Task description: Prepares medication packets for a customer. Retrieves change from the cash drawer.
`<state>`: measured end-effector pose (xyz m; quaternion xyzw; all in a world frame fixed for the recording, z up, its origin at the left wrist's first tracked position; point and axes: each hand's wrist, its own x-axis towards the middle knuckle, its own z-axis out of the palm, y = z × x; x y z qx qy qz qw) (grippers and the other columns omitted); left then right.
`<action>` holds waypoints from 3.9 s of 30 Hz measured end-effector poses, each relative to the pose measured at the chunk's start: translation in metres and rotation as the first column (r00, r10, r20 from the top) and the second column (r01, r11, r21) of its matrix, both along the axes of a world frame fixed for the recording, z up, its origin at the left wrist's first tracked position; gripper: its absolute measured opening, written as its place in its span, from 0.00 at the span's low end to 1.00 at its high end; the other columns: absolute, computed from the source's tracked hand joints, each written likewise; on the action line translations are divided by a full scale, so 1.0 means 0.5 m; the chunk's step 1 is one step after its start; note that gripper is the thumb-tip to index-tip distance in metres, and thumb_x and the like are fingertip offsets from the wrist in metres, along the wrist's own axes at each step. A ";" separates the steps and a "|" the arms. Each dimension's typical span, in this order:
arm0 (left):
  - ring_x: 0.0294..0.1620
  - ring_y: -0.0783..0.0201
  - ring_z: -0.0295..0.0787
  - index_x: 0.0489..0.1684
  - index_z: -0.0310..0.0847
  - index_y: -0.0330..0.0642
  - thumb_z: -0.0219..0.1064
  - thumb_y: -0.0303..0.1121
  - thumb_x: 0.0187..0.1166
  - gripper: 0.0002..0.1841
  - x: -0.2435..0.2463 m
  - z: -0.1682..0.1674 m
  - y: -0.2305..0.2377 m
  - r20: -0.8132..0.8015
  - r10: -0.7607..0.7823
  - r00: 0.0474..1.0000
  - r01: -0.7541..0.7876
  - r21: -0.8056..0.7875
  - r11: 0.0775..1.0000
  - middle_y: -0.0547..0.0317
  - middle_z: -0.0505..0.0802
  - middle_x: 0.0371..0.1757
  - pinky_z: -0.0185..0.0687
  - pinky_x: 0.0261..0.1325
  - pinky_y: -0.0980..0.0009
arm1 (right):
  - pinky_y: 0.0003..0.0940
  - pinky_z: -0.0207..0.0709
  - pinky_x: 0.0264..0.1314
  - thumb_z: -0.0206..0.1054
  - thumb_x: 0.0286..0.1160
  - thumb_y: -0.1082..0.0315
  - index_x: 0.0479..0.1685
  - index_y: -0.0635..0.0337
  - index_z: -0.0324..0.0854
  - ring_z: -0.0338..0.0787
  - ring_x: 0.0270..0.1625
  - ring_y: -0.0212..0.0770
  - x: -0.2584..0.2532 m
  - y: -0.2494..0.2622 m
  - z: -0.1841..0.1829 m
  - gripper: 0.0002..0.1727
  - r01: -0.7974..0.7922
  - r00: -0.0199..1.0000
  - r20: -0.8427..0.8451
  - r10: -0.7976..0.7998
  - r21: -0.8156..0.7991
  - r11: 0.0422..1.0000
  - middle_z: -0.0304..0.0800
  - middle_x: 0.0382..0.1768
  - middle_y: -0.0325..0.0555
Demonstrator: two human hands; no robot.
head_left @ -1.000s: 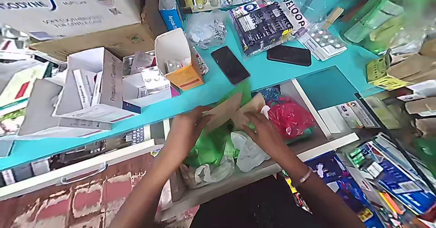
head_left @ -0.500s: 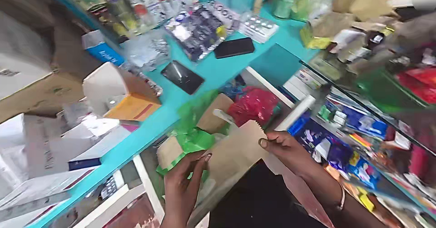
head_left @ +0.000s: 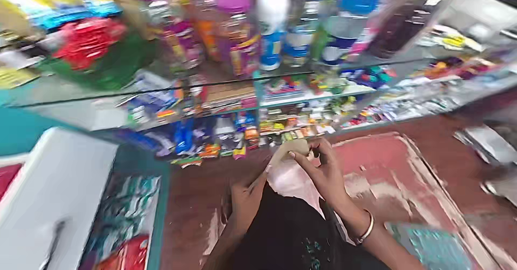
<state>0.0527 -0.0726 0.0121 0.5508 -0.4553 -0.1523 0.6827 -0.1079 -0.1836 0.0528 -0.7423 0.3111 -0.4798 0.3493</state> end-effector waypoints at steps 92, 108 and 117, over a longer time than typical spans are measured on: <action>0.64 0.38 0.88 0.90 0.61 0.51 0.44 0.59 0.82 0.37 -1.180 0.133 -1.404 -0.903 -0.414 0.115 0.243 -0.379 0.893 0.29 0.80 0.75 0.91 0.54 0.52 | 0.67 0.69 0.77 0.63 0.87 0.64 0.76 0.56 0.81 0.71 0.81 0.78 -1.164 -1.632 0.112 0.21 -0.364 0.484 -0.865 0.130 -0.064 0.929 0.68 0.79 0.82; 0.57 0.46 0.93 0.76 0.72 0.44 0.43 0.57 0.87 0.31 -1.238 0.186 -1.447 -0.995 -0.097 -0.026 -0.222 -0.089 0.971 0.41 0.92 0.58 0.90 0.58 0.50 | 0.63 0.86 0.47 0.64 0.70 0.88 0.72 0.70 0.79 0.90 0.58 0.78 -1.218 -1.596 0.125 0.27 -0.494 0.518 -0.854 0.046 -0.255 0.831 0.78 0.70 0.82; 0.50 0.47 0.94 0.75 0.71 0.48 0.44 0.60 0.86 0.31 -1.269 0.224 -1.469 -0.999 -0.016 -0.039 -0.340 -0.002 0.940 0.43 0.92 0.51 0.90 0.52 0.50 | 0.32 0.81 0.74 0.58 0.88 0.70 0.58 0.60 0.83 0.90 0.70 0.44 -1.286 -1.451 0.274 0.11 -0.691 0.716 -0.552 0.427 -0.476 0.544 0.93 0.61 0.53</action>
